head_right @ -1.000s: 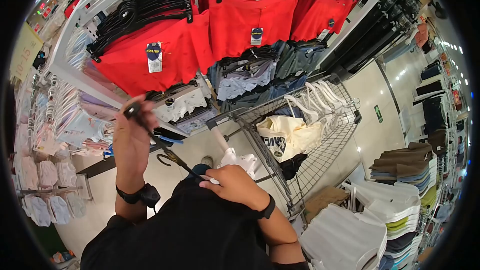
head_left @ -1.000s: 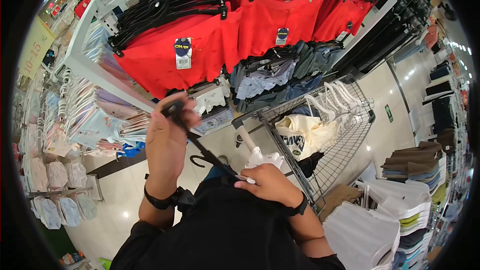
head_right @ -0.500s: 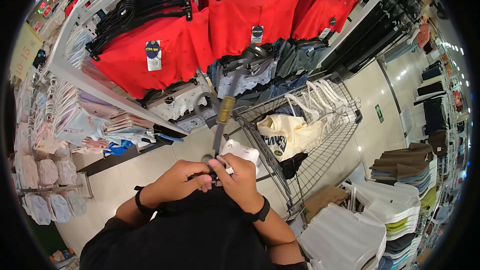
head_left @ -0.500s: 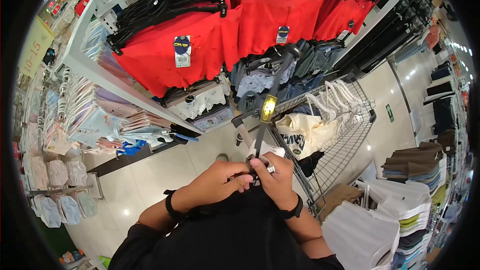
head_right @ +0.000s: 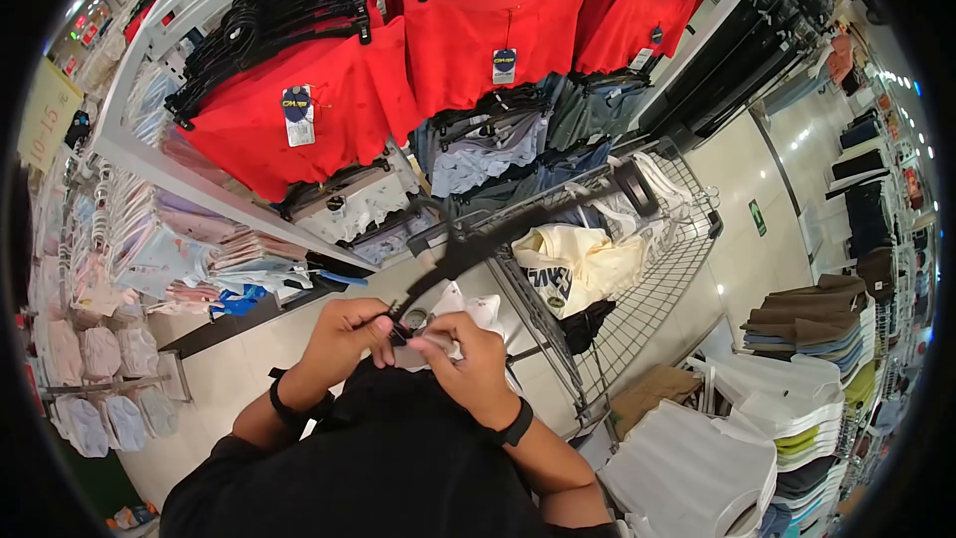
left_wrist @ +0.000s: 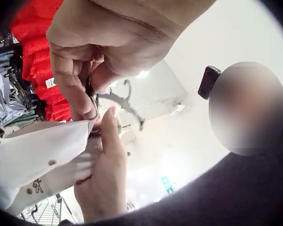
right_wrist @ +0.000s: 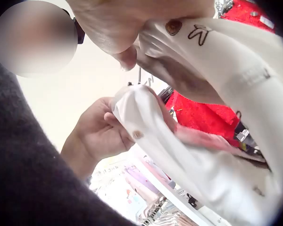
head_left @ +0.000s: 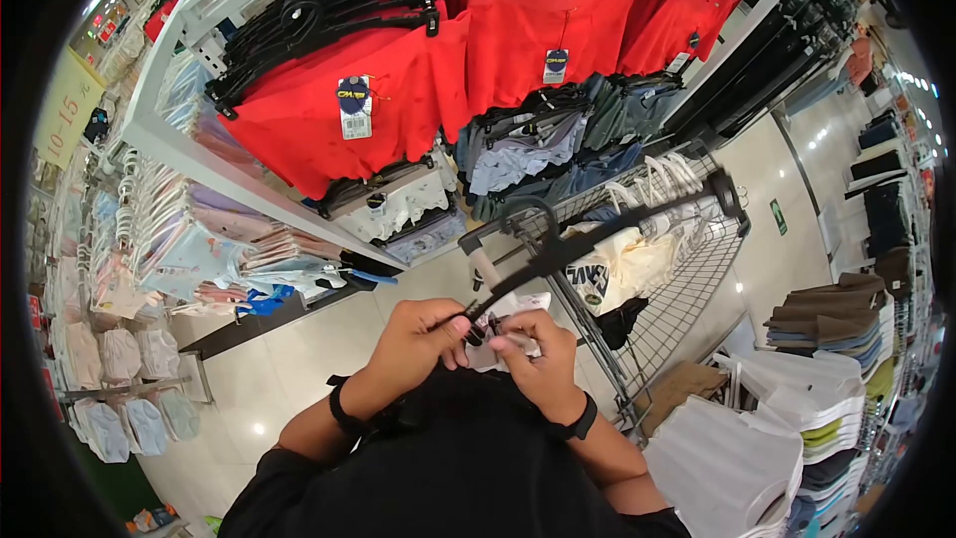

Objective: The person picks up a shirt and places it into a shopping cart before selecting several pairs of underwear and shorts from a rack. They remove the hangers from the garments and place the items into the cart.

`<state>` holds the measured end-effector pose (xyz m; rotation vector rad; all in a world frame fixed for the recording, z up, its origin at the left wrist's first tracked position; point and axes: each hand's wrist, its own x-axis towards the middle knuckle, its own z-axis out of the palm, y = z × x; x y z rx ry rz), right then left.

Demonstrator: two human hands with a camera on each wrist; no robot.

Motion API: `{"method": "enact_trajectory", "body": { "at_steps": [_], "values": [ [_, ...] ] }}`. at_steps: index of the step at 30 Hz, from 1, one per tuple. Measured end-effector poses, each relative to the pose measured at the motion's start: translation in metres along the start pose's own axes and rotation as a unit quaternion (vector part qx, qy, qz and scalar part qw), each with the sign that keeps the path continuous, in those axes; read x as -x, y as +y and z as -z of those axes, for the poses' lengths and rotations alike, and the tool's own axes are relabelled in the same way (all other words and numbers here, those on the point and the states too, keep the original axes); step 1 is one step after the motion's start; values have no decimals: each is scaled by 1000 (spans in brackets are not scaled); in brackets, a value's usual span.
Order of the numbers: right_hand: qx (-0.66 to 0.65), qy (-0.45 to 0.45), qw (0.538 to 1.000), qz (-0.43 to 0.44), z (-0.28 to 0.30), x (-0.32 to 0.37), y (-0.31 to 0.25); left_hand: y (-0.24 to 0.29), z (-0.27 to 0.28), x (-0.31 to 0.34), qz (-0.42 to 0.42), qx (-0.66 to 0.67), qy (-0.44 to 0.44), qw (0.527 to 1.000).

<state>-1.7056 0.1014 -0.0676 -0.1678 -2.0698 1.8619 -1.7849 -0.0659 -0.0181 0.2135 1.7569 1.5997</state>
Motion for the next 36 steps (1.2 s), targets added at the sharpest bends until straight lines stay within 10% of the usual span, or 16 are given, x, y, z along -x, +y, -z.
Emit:
{"method": "enact_trajectory", "body": {
  "at_steps": [8, 21, 36],
  "values": [
    [101, -269, 957, -36, 0, -9, 17, -9, 7, -13, -39, -51, 10, 998],
    [15, 39, 988, -150, 92, 10, 36, -204, 263, -69, -118, -433, 334, 829],
    [87, 136, 975, -150, 103, 21, 19, -216, 305, -101, -44, -359, 370, 856]
  ]
}}
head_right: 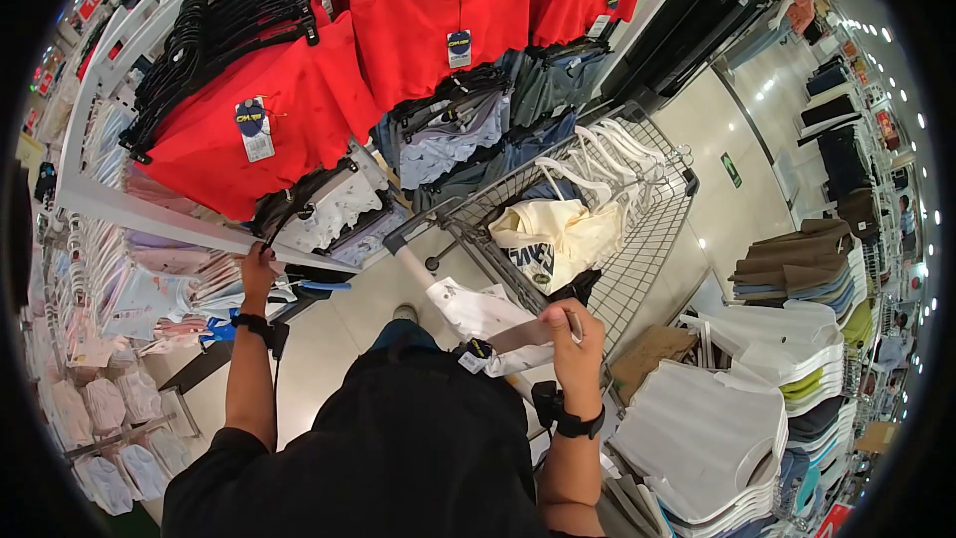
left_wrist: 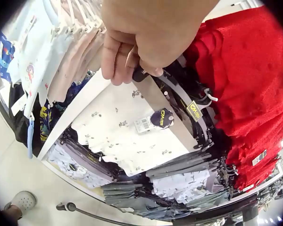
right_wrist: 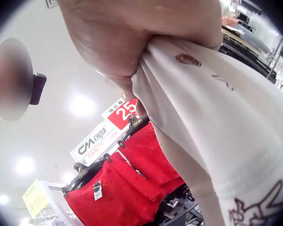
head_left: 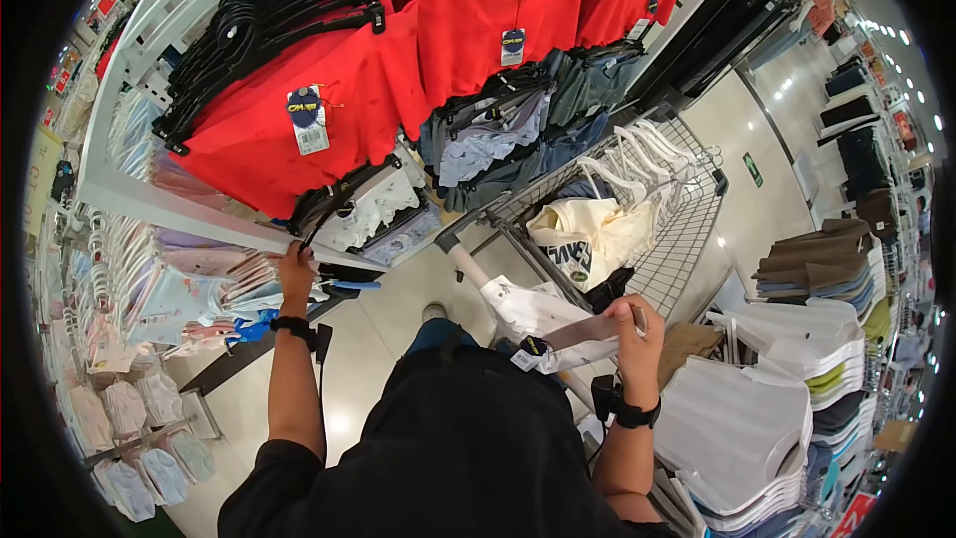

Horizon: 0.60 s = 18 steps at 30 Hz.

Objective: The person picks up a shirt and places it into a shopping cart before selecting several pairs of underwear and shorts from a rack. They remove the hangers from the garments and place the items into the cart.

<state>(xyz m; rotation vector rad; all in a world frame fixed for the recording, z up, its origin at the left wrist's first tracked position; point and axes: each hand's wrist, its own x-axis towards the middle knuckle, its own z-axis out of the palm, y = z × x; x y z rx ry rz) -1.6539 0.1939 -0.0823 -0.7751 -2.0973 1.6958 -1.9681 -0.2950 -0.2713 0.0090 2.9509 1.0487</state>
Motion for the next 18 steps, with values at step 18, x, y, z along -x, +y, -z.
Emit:
{"method": "enact_trajectory", "body": {
  "at_steps": [18],
  "values": [
    [14, 26, 1000, 4, 4, 1, -2, 66, -6, 45, -27, 69, -80, 994]
  ]
}}
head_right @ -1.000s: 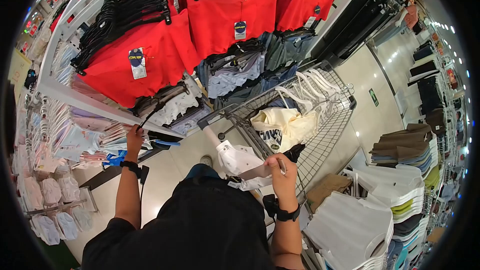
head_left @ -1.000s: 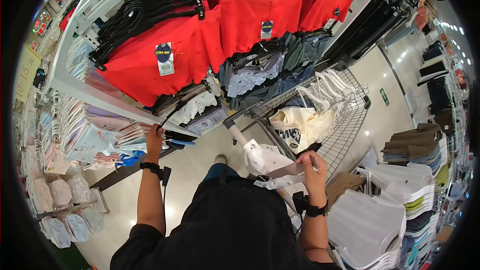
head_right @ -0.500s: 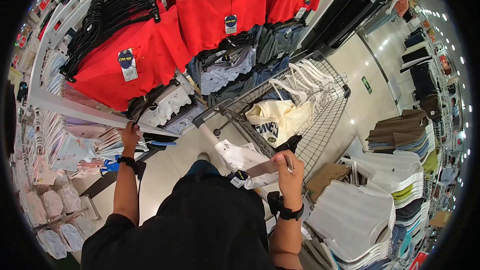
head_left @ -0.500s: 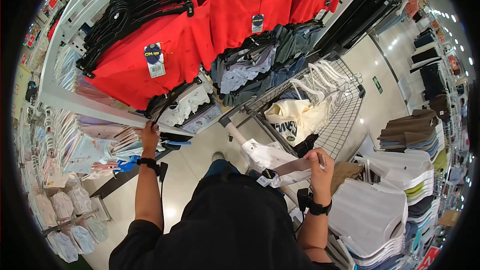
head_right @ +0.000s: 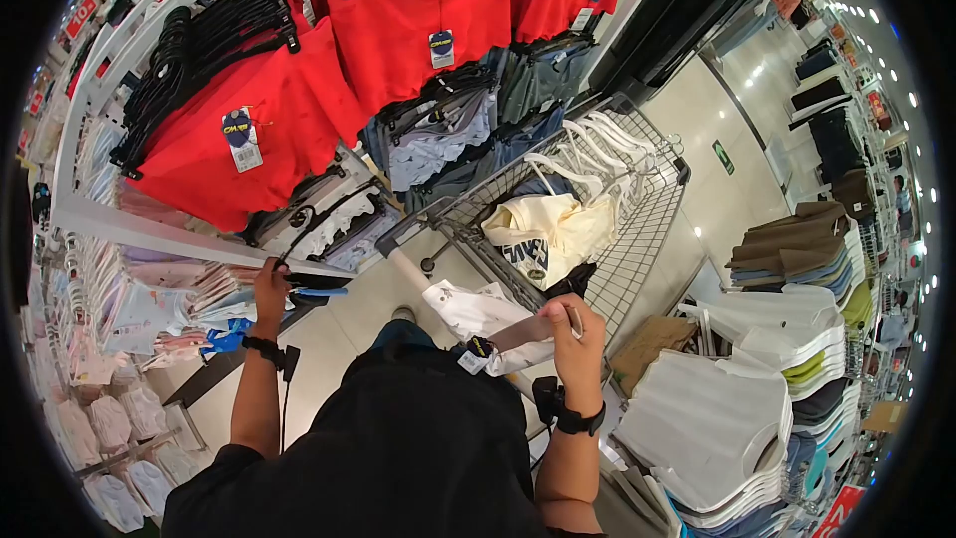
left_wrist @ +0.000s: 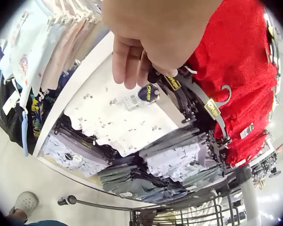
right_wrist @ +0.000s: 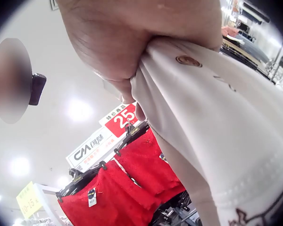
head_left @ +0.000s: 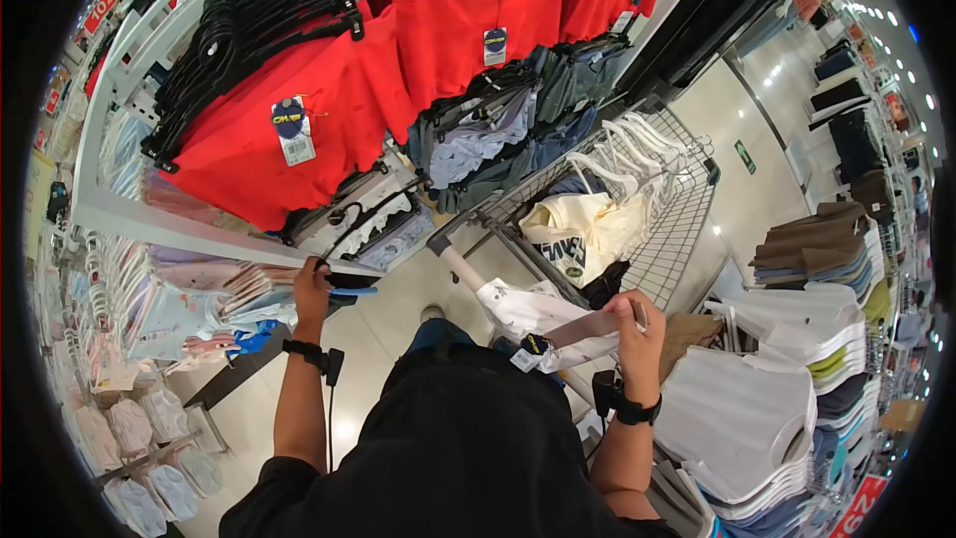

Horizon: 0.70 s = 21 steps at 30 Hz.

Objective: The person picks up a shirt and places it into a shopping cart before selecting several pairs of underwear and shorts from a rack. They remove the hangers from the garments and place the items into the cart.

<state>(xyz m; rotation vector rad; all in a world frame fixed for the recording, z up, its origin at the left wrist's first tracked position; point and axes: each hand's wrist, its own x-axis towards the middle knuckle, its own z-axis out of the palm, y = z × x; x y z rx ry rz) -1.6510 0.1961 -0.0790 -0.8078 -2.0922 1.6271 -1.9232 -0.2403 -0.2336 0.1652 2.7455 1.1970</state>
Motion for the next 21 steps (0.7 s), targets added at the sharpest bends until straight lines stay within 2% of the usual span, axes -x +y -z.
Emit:
{"method": "enact_trajectory", "body": {
  "at_steps": [3, 7, 11, 13, 15, 17, 20, 21],
  "values": [
    [-3, 3, 1000, 0, 6, 2, 0, 37, -3, 14, -109, -3, 13, 994],
    [-9, 13, 1000, -11, 18, 11, -2, 130, 13, 18, -188, 31, 4, 982],
    [-31, 21, 999, -19, 26, 24, -1, 235, -5, 19, -371, -78, -17, 925],
    [-47, 14, 999, -14, 27, 32, 0, 282, -38, 13, -260, -80, -201, 941],
    [-51, 6, 999, -14, 26, 41, 5, 309, -116, 5, -227, 114, -244, 936],
    [-39, -6, 999, -22, 29, 47, 2, 335, -169, 10, -235, 48, -255, 937],
    [-42, -1, 999, -15, 37, 55, 4, 321, -192, 16, -256, -39, -277, 926],
    [-56, 11, 998, -18, 39, 56, 6, 312, -188, 23, -266, -8, -322, 909]
  ]
}}
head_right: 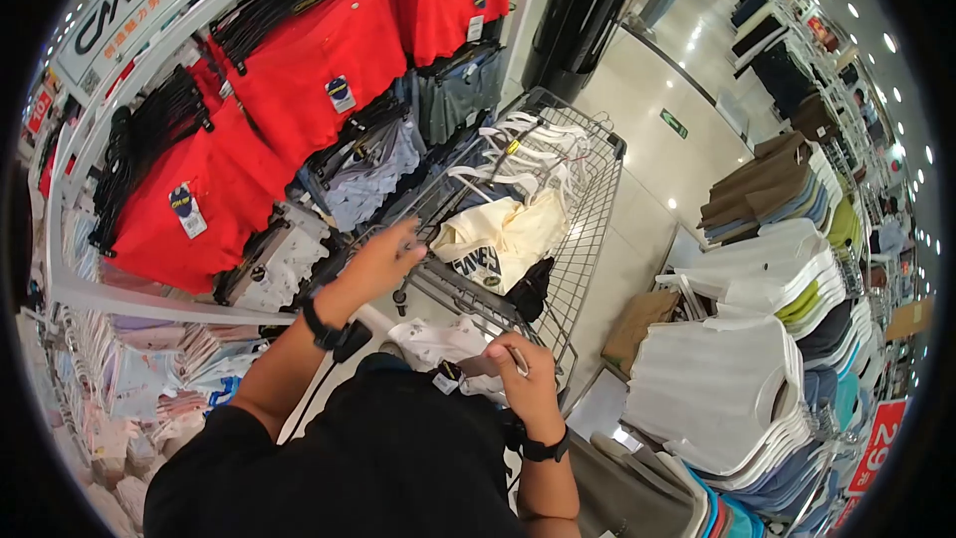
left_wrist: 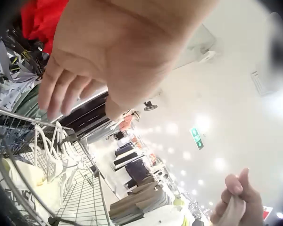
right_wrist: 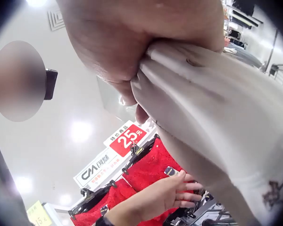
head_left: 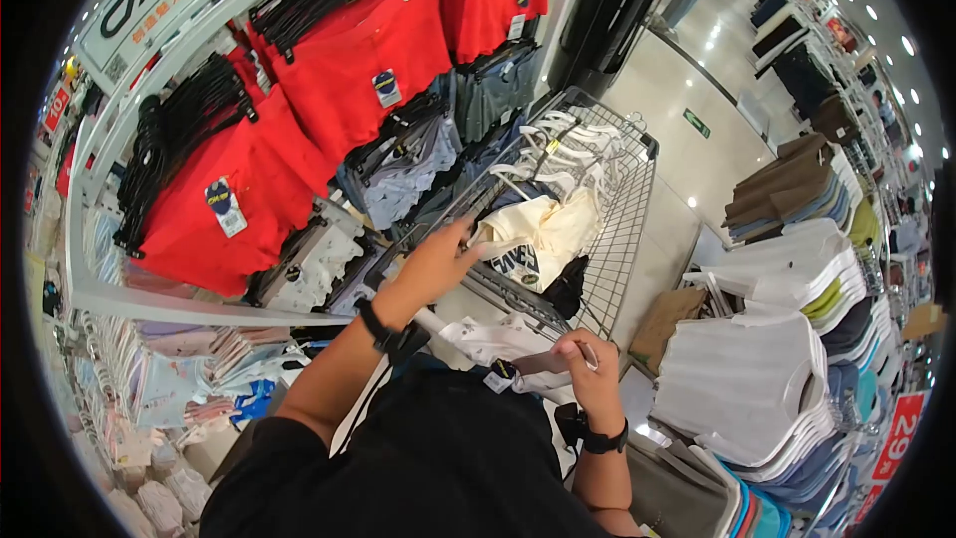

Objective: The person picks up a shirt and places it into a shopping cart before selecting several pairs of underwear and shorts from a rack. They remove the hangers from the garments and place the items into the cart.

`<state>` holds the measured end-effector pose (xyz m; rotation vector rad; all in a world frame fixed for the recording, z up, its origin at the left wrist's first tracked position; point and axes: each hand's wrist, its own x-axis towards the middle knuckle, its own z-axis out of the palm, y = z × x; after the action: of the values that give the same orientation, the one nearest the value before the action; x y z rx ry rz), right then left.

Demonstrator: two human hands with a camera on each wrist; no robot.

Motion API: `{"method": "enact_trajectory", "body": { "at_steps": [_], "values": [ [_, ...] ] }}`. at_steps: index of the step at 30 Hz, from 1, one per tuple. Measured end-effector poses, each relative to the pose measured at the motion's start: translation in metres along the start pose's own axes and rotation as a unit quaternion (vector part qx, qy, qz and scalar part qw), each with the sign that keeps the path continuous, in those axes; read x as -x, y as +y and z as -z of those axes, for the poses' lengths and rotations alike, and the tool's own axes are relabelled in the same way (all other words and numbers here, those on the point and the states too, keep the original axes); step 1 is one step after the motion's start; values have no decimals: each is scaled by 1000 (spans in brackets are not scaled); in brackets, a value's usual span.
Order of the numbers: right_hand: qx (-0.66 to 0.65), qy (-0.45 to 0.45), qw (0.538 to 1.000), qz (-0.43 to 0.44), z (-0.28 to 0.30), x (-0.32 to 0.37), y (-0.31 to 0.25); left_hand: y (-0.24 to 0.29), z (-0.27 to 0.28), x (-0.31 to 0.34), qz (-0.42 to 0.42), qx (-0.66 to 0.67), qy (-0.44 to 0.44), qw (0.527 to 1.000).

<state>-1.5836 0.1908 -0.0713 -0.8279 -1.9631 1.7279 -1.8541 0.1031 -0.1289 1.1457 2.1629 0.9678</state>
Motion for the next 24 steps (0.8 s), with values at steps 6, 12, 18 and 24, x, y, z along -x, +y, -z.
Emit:
{"method": "enact_trajectory", "body": {
  "at_steps": [6, 12, 18, 24],
  "values": [
    [-40, 0, 999, -13, -9, -2, 10, 1, 6, 76, -54, 18, -152, 987],
    [-49, -22, 998, 43, -16, -24, -20, 9, 18, 99, -70, -6, -78, 994],
    [-95, 301, 924, 214, 25, -65, -104, -35, 53, 133, -10, -46, 62, 997],
    [-22, 368, 882, 294, 51, -100, -143, -132, 82, 185, 104, -47, 208, 971]
  ]
}}
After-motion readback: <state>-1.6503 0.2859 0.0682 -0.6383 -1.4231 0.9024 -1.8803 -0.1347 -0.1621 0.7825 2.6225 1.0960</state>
